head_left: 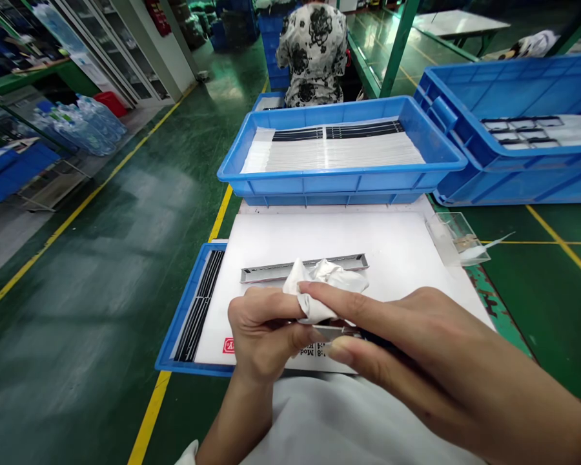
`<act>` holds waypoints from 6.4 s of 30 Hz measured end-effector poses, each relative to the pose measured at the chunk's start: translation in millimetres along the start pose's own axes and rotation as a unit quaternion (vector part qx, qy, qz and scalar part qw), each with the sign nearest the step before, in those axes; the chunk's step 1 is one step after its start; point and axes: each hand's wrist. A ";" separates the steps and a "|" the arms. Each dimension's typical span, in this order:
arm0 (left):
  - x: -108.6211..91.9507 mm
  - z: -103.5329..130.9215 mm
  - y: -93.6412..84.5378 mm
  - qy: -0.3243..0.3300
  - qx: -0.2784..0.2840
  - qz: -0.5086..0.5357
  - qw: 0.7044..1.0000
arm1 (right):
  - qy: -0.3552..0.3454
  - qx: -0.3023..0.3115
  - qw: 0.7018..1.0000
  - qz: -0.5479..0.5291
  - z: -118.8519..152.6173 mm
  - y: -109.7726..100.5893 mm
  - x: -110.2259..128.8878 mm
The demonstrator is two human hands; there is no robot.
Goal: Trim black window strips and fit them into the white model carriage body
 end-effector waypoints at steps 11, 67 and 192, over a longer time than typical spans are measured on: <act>-2.4 0.3 0.7 0.000 0.004 -0.001 1.000 | 0.002 -0.002 1.000 -0.008 0.8 0.8 -1.8; 2.3 4.2 1.0 0.008 0.010 0.005 1.000 | 0.017 -0.001 1.000 -0.026 4.2 0.9 -1.8; 0.7 9.3 8.1 -0.199 0.036 0.259 0.944 | 0.133 -0.063 0.953 -0.263 2.9 0.0 -14.6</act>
Point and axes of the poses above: each hand's wrist, its own z-axis away from the middle knuckle, its own y-axis out of the palm, x = y × z, and after that the axes turned 2 degrees about -y, right-handed
